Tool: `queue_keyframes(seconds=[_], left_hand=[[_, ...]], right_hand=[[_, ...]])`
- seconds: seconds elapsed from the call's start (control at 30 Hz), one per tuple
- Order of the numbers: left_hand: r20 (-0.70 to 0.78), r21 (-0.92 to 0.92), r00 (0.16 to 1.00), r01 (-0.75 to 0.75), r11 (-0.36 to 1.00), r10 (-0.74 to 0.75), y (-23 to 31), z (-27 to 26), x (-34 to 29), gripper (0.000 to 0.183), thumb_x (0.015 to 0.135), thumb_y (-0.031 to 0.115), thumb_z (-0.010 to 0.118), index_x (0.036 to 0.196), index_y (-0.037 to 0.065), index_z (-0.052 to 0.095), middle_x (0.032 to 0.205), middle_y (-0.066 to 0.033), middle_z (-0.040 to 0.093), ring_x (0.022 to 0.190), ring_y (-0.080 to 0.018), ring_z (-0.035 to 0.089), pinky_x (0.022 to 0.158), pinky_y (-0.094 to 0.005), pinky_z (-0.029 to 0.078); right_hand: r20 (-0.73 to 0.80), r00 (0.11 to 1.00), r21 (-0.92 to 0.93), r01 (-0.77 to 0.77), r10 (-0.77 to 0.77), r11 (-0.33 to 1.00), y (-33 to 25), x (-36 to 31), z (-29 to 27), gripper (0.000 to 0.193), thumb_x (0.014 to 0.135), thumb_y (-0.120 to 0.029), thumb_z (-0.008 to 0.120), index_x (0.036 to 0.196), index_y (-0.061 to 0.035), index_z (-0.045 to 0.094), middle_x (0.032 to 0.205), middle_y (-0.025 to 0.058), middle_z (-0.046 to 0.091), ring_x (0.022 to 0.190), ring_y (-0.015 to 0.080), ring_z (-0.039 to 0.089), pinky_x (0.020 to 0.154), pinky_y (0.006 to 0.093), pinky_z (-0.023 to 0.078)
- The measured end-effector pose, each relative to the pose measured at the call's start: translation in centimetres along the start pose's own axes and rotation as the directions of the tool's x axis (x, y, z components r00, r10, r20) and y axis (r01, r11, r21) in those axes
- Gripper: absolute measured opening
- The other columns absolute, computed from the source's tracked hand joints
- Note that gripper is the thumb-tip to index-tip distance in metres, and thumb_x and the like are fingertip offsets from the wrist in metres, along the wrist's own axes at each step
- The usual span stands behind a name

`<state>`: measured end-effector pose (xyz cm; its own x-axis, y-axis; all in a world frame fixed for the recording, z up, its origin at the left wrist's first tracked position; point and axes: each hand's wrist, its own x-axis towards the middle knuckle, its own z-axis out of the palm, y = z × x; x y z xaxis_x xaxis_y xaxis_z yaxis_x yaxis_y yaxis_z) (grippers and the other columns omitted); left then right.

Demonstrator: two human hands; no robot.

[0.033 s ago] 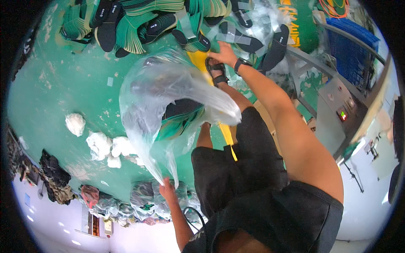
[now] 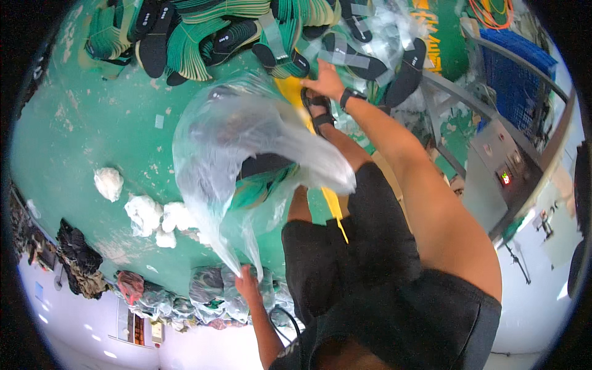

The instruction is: The person picks up green shoe components from a large pile on the floor and places them into a transparent plastic bag by hand.

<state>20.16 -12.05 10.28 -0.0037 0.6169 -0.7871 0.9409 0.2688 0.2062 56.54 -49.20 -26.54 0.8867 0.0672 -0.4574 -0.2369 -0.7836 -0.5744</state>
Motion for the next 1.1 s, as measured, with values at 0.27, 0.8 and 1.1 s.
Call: queue_keyframes(seconds=[0.27, 0.8, 1.1], left_hand=[[-0.017, 0.035, 0.983, 0.185, 0.982, -0.185, -3.5, 3.3, 0.1, 0.013, 0.085, 0.017, 0.064, 0.086, 0.004, 0.062, 0.053, 0.0088, 0.036, 0.043, -0.0012, 0.03, 0.041, -0.0202, 0.02], [0.042, 0.081, 0.995, 0.084, 0.993, -0.088, -0.3, 6.8, 0.2, 0.023, 0.091, 0.025, 0.058, 0.079, 0.006, 0.054, 0.052, 0.0074, 0.038, 0.041, -0.0019, 0.031, 0.038, -0.0205, 0.021], [-0.021, -0.008, 0.995, 0.101, 0.995, -0.101, -1.1, 4.5, 0.2, 0.043, 0.096, 0.036, 0.046, 0.075, 0.001, 0.058, 0.047, 0.003, 0.033, 0.04, -0.0061, 0.028, 0.038, -0.0229, 0.021]], right_hand=[[-0.006, 0.989, 0.076, 0.147, -0.147, 0.986, 0.6, 9.2, 8.5, 0.083, 0.068, -0.033, 0.068, 0.128, 0.0129, 0.033, 0.124, 0.0328, 0.043, 0.116, 0.0435, 0.043, 0.103, 0.0417, 0.032], [0.436, 0.892, -0.472, 0.116, 0.117, 0.874, 22.0, 10.6, -4.2, 0.1, 0.043, -0.066, 0.077, 0.116, -0.0001, 0.055, 0.109, 0.0242, 0.06, 0.103, 0.0379, 0.058, 0.09, 0.0434, 0.046], [0.007, 0.999, -0.402, -0.036, 0.042, 0.915, 17.1, 5.2, 4.1, 0.129, 0.044, -0.066, 0.078, 0.135, 0.0081, 0.025, 0.118, 0.0234, 0.05, 0.113, 0.0394, 0.047, 0.094, 0.047, 0.037]])
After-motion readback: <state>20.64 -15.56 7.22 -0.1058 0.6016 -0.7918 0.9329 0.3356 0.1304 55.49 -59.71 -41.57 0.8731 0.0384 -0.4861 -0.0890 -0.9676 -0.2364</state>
